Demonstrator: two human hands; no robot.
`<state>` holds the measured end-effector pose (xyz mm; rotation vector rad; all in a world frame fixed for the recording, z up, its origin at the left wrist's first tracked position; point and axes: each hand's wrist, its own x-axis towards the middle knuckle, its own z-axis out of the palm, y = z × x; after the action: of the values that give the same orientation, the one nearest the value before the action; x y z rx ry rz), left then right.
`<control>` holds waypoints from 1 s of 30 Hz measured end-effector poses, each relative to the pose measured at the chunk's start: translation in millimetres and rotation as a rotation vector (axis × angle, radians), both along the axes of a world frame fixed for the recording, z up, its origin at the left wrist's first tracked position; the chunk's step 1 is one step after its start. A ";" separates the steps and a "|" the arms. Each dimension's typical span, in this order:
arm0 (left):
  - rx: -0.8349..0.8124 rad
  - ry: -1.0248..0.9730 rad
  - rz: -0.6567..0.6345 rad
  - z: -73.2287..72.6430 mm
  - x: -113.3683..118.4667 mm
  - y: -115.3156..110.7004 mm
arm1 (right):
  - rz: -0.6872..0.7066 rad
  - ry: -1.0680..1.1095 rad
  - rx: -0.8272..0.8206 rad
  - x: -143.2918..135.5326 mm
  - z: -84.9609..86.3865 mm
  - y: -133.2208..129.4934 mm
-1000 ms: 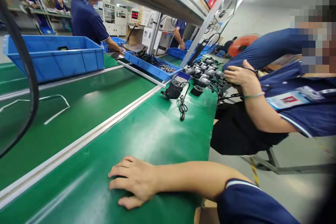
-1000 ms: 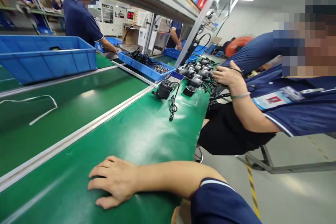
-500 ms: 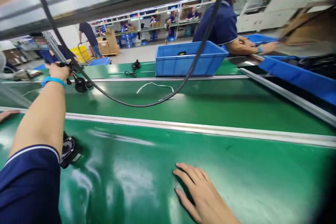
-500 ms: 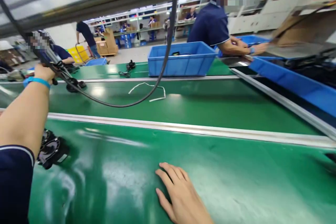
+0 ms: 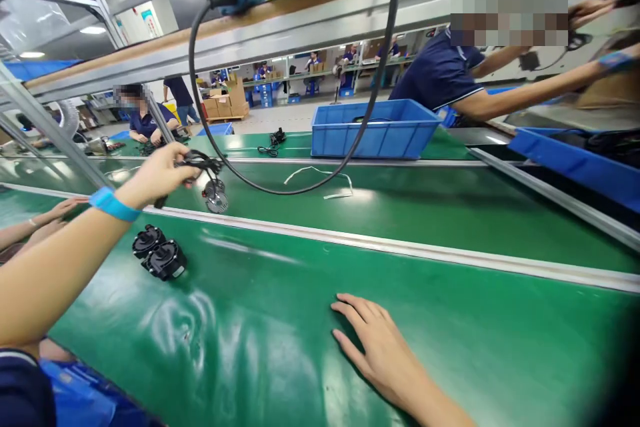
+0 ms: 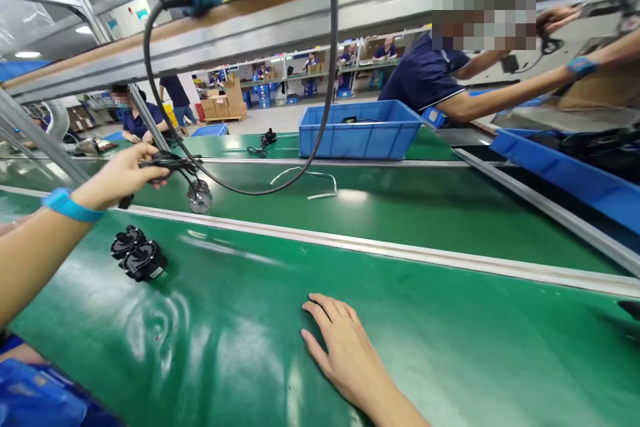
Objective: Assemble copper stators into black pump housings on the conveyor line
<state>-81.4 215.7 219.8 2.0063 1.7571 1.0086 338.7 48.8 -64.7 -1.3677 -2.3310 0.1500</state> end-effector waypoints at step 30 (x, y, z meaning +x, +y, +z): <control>-0.403 0.963 -0.006 -194.0 -38.3 182.6 | -0.336 -0.124 -0.309 -76.6 58.7 99.4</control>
<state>-119.7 398.3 25.8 2.3505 2.1016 -0.4286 262.1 148.2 -6.0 -1.9483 -2.1995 0.3424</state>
